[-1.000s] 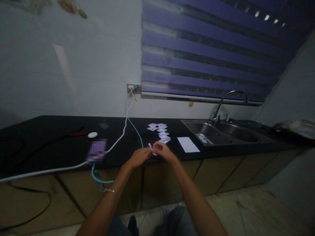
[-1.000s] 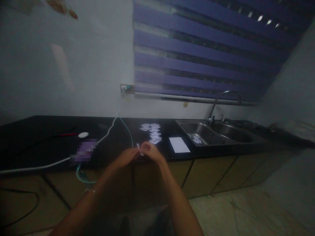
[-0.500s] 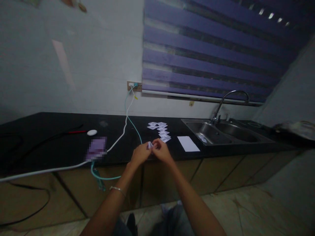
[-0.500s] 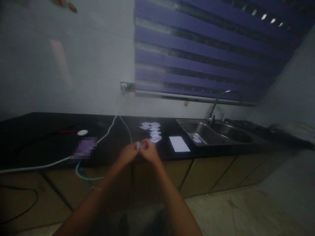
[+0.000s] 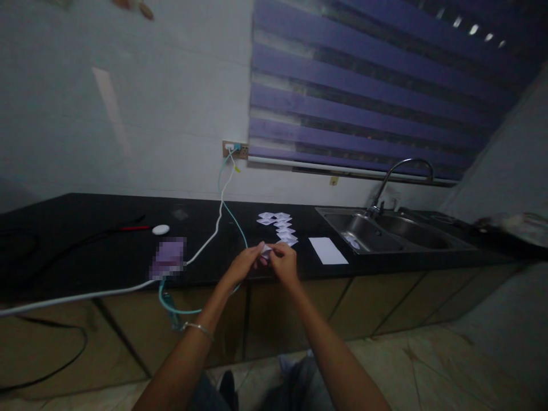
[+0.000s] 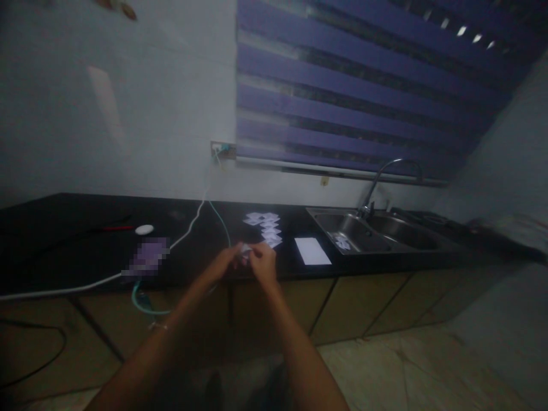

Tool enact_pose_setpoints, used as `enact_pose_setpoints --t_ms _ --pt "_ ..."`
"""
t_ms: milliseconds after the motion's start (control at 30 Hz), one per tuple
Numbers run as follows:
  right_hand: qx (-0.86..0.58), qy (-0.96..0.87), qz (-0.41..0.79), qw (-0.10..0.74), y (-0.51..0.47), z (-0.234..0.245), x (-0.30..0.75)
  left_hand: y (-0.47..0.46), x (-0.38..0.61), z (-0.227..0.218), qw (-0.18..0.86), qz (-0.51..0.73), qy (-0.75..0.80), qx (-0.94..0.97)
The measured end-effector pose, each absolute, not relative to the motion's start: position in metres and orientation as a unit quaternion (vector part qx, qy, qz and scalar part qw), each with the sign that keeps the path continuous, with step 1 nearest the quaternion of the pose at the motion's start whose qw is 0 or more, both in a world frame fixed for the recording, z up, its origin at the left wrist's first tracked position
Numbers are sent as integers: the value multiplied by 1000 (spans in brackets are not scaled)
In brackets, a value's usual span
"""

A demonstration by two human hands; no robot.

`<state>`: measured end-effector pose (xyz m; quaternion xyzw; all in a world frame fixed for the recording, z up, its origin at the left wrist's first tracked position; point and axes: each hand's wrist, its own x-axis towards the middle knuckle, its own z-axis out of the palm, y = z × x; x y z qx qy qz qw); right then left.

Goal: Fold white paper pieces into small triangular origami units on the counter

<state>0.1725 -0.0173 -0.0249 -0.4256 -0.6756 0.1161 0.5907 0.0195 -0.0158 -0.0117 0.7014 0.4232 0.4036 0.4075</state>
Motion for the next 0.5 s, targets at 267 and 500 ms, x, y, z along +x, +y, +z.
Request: enact_pose_setpoints --t_ms 267,500 --pt "-372 -670 240 596 -21 -21 175 -20 13 -4 449 364 333 745" --pt "-344 -649 424 529 -13 -20 189 -20 5 -5 459 330 298 769"
